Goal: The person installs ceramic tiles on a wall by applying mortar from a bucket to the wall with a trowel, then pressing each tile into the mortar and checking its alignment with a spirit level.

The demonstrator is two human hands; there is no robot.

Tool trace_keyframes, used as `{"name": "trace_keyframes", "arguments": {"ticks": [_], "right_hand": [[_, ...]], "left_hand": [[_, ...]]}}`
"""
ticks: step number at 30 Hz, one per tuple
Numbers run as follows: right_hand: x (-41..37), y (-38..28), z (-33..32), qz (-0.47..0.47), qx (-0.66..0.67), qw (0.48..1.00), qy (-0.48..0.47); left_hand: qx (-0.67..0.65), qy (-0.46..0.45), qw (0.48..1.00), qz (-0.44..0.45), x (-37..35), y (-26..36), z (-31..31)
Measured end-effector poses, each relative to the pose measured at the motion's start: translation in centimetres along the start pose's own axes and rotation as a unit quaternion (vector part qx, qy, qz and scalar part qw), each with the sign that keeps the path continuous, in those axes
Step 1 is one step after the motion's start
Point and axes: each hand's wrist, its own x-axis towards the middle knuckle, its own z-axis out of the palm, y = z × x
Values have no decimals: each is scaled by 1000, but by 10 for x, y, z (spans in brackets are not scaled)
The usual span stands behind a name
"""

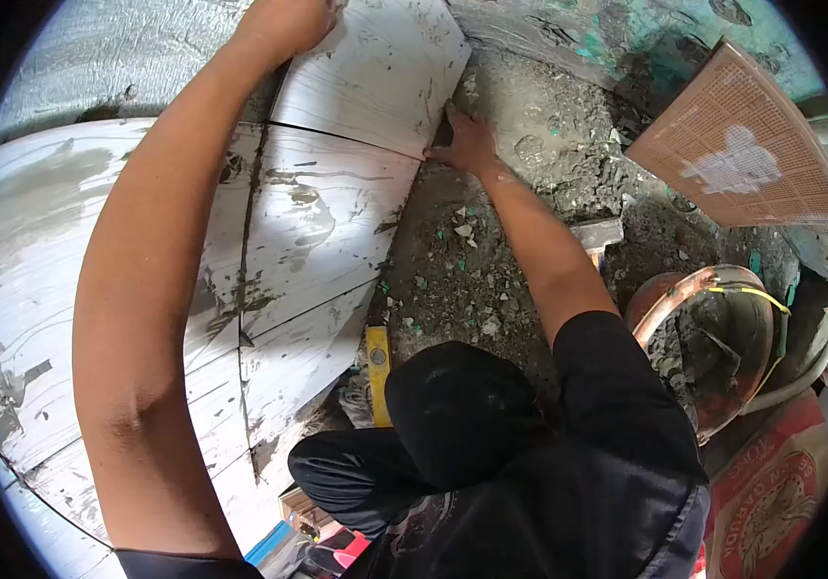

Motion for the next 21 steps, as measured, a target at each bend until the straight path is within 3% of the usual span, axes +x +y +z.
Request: {"name": "trace_keyframes", "arguments": {"ticks": [2, 5, 8, 14, 17, 21], "right_hand": [[-5, -8, -6, 11, -26, 1000, -5], [12, 1, -16, -3, 45, 999, -23], [29, 14, -5, 47, 118, 989, -79], [36, 10, -5, 92, 185, 978, -24], [42, 16, -3, 76, 220, 970, -70], [45, 22, 15, 71, 220, 973, -24]], "left_hand": [[3, -8, 1000, 2, -1, -2, 2], [25, -1, 999, 27, 1, -2, -2], [5, -18, 1000, -2, 2, 1, -2], [5, -6, 1000, 15, 3, -3, -1], [-10, -15, 1000, -17, 3, 2, -4], [-2, -4, 1000, -9, 2, -1, 0]]}}
